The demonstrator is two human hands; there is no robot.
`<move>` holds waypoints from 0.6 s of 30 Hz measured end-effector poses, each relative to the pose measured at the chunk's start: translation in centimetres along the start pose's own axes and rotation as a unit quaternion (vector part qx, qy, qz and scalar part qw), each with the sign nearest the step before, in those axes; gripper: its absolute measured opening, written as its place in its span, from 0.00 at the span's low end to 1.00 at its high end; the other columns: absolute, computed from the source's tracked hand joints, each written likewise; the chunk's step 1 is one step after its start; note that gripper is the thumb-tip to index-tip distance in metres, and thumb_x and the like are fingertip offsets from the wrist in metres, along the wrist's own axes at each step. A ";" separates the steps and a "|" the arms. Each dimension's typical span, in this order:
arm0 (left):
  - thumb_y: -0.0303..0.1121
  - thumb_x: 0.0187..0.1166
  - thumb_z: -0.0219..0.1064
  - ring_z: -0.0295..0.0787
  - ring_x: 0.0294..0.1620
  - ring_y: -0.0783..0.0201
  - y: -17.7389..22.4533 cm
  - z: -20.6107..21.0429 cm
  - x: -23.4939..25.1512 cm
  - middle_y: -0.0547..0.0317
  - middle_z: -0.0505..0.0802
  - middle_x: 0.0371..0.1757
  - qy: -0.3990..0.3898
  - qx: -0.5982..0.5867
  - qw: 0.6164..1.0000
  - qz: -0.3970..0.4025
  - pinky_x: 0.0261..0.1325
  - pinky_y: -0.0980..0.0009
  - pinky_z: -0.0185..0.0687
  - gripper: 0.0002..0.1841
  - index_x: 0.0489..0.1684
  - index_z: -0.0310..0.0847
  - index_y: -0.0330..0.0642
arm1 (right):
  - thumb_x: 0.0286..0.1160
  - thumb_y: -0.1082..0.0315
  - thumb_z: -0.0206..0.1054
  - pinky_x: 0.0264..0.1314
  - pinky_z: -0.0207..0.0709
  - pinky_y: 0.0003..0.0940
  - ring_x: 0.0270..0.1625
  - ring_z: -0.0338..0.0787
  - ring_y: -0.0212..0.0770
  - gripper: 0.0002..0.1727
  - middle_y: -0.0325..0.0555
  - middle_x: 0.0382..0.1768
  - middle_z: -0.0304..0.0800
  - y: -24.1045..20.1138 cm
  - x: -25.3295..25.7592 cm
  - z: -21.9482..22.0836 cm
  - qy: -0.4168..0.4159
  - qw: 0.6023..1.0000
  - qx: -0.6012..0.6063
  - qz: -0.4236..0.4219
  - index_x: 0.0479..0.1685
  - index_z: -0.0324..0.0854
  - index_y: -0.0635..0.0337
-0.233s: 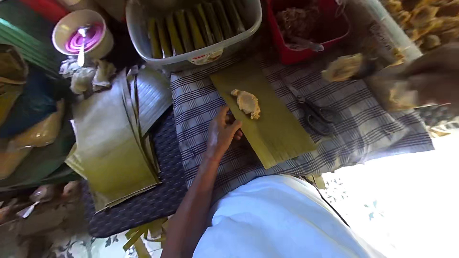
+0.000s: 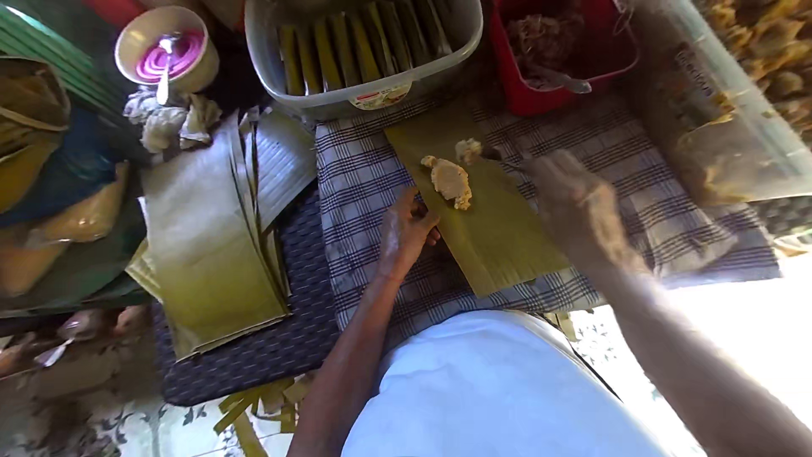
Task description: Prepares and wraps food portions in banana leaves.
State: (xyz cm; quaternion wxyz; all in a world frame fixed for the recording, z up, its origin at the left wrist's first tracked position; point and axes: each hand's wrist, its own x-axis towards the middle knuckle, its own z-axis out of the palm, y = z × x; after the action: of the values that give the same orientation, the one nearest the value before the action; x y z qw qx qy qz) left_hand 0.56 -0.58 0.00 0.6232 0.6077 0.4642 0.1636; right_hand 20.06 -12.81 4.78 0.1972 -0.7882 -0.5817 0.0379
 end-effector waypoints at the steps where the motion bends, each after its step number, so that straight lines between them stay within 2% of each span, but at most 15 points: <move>1: 0.22 0.79 0.69 0.87 0.24 0.66 -0.3 0.0 0.0 0.51 0.90 0.38 0.000 0.000 1.000 0.009 0.27 0.72 0.87 0.25 0.76 0.71 0.36 | 0.73 0.86 0.60 0.42 0.85 0.62 0.47 0.90 0.69 0.20 0.70 0.54 0.85 -0.5 -0.2 1.8 0.000 1.000 0.010 0.002 0.63 0.84 0.70; 3: 0.23 0.80 0.69 0.87 0.21 0.65 -0.7 0.1 0.1 0.51 0.89 0.36 0.002 0.003 1.000 0.029 0.24 0.72 0.86 0.24 0.76 0.73 0.40 | 0.73 0.86 0.62 0.50 0.86 0.58 0.52 0.90 0.68 0.22 0.70 0.57 0.84 -1.1 -1.1 4.6 -0.015 0.999 0.030 -0.001 0.67 0.83 0.68; 6: 0.21 0.80 0.68 0.87 0.22 0.65 -0.5 0.1 0.1 0.50 0.91 0.37 -0.001 0.016 1.000 0.026 0.24 0.72 0.86 0.24 0.77 0.74 0.40 | 0.73 0.86 0.63 0.49 0.87 0.54 0.51 0.90 0.64 0.21 0.67 0.53 0.85 -1.7 -2.2 6.3 -0.006 0.998 0.065 -0.020 0.66 0.85 0.68; 8: 0.21 0.80 0.68 0.88 0.23 0.65 -0.3 0.2 0.1 0.50 0.91 0.37 0.000 0.013 1.000 0.017 0.25 0.72 0.86 0.24 0.76 0.74 0.39 | 0.77 0.84 0.61 0.49 0.87 0.51 0.48 0.90 0.61 0.18 0.65 0.51 0.86 -1.5 -2.0 5.6 0.000 0.993 0.115 -0.020 0.62 0.86 0.69; 11: 0.21 0.79 0.69 0.87 0.21 0.67 -0.2 0.3 0.1 0.51 0.89 0.36 0.005 0.002 1.000 0.016 0.24 0.74 0.86 0.25 0.77 0.73 0.37 | 0.81 0.80 0.59 0.54 0.86 0.46 0.50 0.90 0.55 0.15 0.62 0.52 0.87 -0.9 -1.3 3.9 -0.008 0.985 0.170 -0.019 0.59 0.87 0.70; 14: 0.20 0.79 0.68 0.87 0.21 0.67 -0.2 0.3 0.0 0.50 0.89 0.37 0.004 -0.004 1.000 0.012 0.25 0.74 0.86 0.27 0.79 0.71 0.38 | 0.83 0.79 0.58 0.47 0.86 0.42 0.42 0.90 0.48 0.14 0.59 0.51 0.89 -0.8 -1.0 2.5 -0.009 0.985 0.174 -0.002 0.59 0.86 0.69; 16: 0.21 0.80 0.68 0.86 0.21 0.67 -0.1 0.3 -0.1 0.50 0.89 0.36 0.001 0.001 1.000 0.010 0.25 0.74 0.86 0.25 0.77 0.72 0.36 | 0.85 0.77 0.57 0.44 0.85 0.47 0.40 0.90 0.50 0.14 0.58 0.49 0.90 -1.0 -0.7 1.4 -0.002 0.988 0.154 0.016 0.61 0.85 0.66; 18: 0.21 0.80 0.68 0.86 0.20 0.67 -0.1 0.2 -0.1 0.51 0.89 0.34 -0.004 0.002 1.000 0.011 0.24 0.73 0.86 0.24 0.76 0.72 0.36 | 0.87 0.74 0.56 0.44 0.82 0.56 0.43 0.91 0.56 0.18 0.59 0.55 0.91 -1.8 0.0 0.3 -0.014 0.992 0.119 0.029 0.69 0.84 0.59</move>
State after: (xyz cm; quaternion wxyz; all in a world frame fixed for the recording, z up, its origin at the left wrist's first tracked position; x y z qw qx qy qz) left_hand 0.67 -0.80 -0.10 0.6223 0.6146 0.4548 0.1675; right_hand 18.38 -12.26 5.13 0.2803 -0.7752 -0.5524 0.1240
